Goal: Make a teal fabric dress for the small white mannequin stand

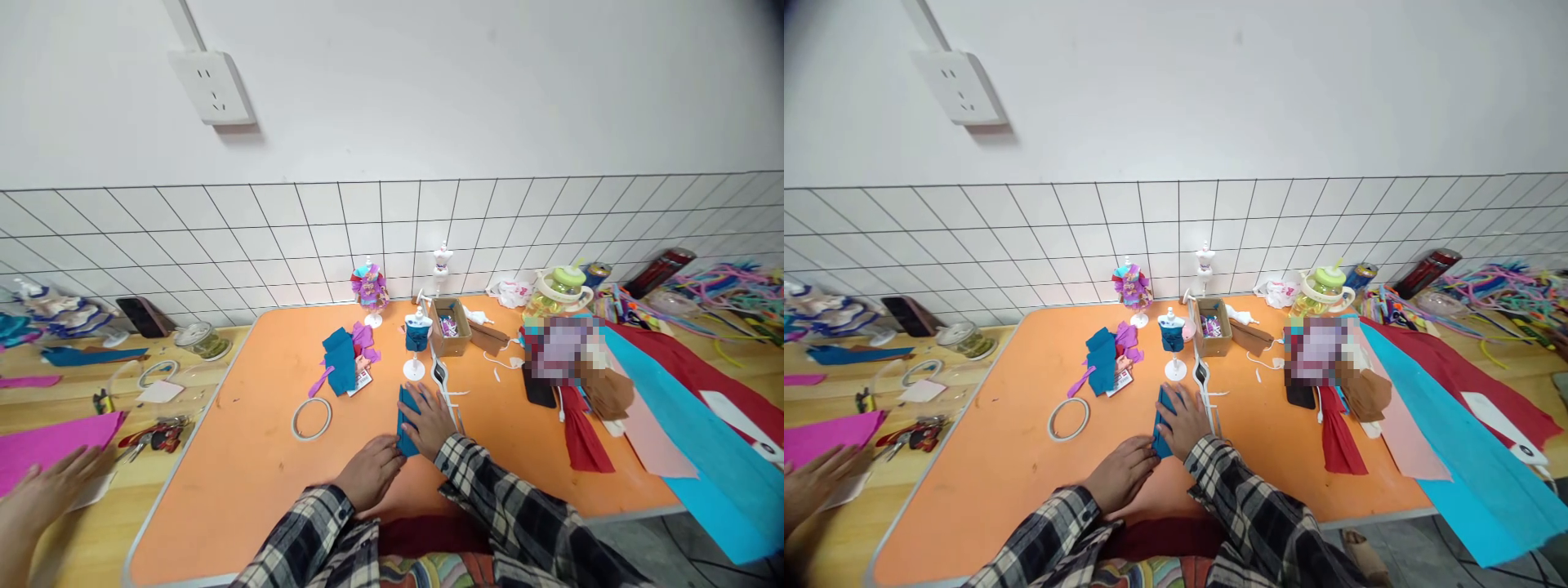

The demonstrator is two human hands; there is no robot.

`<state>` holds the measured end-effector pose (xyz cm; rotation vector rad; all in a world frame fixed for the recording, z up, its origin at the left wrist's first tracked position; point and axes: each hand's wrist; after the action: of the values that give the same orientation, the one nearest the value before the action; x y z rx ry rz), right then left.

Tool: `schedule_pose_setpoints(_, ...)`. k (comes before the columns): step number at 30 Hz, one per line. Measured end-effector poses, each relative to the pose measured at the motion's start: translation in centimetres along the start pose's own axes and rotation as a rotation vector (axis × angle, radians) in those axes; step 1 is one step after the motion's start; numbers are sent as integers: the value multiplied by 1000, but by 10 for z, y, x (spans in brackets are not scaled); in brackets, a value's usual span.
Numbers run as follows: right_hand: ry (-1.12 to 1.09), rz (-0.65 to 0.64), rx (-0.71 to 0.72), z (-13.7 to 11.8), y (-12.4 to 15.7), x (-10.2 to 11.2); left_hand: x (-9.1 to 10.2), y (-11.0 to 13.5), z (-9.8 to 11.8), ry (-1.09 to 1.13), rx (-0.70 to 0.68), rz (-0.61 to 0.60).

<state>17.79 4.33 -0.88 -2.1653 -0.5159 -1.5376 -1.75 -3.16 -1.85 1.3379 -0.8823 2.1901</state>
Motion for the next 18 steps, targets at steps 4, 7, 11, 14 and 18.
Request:
schedule_pose_setpoints(4,27,-44,-55,10,-9,3,-2,1,0,-35,-18,-31)
schedule_pose_setpoints(7,33,-62,-52,11,-15,6,-1,1,0,-36,-5,-62)
schedule_pose_setpoints(11,25,-36,-61,9,-24,6,1,0,0,-28,5,-66)
schedule_pose_setpoints(14,24,-26,-77,10,-28,4,3,0,0,-18,14,-80)
schedule_pose_setpoints(18,10,25,-75,11,-31,-1,5,0,0,16,27,-96)
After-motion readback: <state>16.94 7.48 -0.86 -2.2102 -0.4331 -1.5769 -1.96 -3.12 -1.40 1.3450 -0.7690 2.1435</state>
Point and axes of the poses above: each hand's wrist, its own y-axis away from the middle knuckle, its own x-axis out of the back of the hand, z = x × y, and after that the axes turned 6 degrees about z, right-handed
